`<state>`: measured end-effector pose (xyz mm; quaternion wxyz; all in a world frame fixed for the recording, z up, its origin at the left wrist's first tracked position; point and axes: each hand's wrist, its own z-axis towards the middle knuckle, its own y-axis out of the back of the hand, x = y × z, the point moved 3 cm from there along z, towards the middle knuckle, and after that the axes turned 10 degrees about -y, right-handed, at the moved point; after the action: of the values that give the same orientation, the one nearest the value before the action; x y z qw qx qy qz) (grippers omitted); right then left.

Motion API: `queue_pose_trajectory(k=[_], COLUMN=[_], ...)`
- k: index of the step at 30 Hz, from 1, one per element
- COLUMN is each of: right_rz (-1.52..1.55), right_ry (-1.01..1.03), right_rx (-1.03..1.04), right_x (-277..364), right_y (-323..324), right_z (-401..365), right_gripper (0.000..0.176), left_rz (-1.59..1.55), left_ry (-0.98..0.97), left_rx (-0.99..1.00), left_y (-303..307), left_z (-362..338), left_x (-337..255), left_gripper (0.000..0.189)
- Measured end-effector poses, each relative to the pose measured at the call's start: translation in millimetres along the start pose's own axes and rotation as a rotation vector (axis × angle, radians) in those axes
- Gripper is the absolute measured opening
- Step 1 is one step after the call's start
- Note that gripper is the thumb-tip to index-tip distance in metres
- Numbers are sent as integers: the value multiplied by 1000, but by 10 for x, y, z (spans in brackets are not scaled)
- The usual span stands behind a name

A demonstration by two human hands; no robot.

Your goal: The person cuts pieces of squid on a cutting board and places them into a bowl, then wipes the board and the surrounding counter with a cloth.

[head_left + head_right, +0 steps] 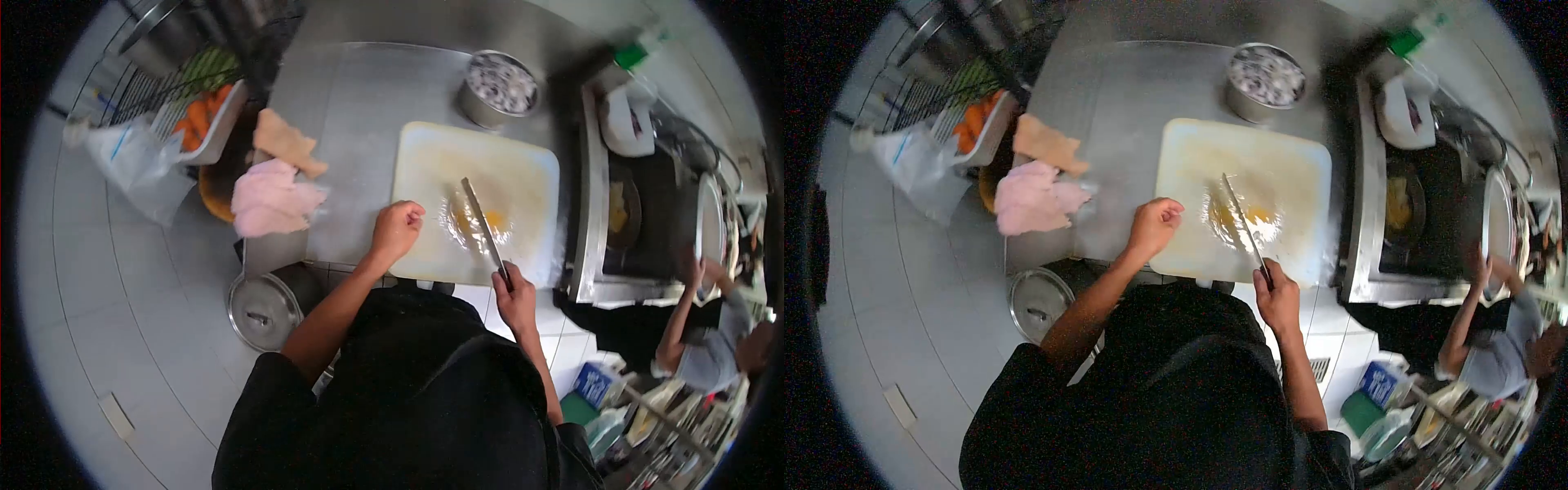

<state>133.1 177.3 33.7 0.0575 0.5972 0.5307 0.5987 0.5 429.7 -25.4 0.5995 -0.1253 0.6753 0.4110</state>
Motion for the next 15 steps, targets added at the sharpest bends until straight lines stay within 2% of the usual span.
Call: queue_pose_trajectory(k=[1,4,8,9,12,14,15], right_rz=[8,-215,-337,-454,-267,-64,6], right_ry=[149,300,460,561,629,626,721], right_rx=[-63,-70,12,-99,28,258,339], right_x=[137,290,140,152,484,1092,1462], right_y=[32,18,-34,-20,-145,-402,-583], right_z=[82,373,705,724,912,896,850], right_gripper=[26,31,33,30,23,17,19], left_rz=[1,38,1,-33,-36,-8,-57], left_ry=[9,-28,68,104,196,239,311], left_rx=[-15,-118,-314,-374,-568,-688,-740], left_y=[62,255,477,514,618,633,612], left_z=[-52,-213,-549,-649,-988,-1226,-1331], left_x=[-21,-86,-97,-80,-120,-179,-224], left_gripper=[16,17,17,17,17,16,14])
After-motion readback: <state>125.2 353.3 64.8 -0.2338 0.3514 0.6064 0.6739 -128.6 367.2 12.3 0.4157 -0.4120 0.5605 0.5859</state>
